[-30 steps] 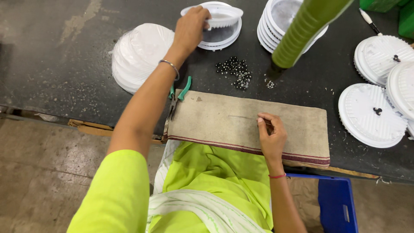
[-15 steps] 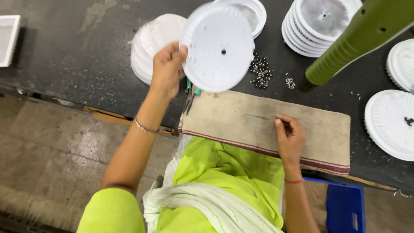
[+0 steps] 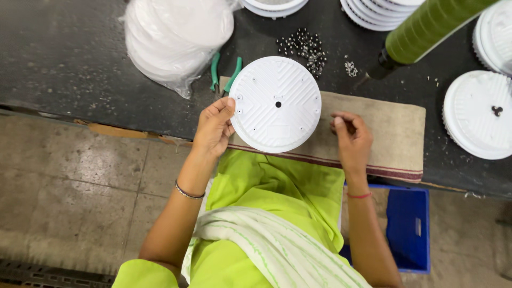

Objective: The person assembles white round light fixture housings at a workbench. They pick small screws from the bench, position a plastic base and cover, and use a green electric screwdriver to drive screws and fasten the parts together, stacking finished units aside.

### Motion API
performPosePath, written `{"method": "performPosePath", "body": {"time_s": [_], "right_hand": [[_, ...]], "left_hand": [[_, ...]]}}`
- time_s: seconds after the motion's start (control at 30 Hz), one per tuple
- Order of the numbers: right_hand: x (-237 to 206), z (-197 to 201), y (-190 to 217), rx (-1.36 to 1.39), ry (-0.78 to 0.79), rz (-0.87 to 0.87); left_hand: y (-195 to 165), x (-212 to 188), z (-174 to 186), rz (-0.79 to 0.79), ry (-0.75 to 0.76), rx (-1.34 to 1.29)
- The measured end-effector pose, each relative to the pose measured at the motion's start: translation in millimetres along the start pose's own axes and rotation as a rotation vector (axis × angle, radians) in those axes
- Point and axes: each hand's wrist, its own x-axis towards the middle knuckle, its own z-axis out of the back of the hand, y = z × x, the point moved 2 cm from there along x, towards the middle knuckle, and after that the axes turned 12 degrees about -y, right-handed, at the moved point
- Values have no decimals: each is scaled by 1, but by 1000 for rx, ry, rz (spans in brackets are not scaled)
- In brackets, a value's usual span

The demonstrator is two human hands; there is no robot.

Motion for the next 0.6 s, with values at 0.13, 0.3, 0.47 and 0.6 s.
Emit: {"method": "performPosePath", "body": {"time_s": [0.13, 0.3, 0.47, 0.6], "right_hand": [[-1, 2, 4, 223, 48, -206], [-7, 17, 3, 114, 72, -231], [-8, 26, 6, -33, 39, -155], [7, 32, 38, -434, -92, 55]], "left_hand": [[14, -11, -9, 47, 17, 14], [30, -23, -28, -36, 8, 141], [26, -23, -47, -406, -2, 436], [8, -28, -53, -772, -72, 789]]}}
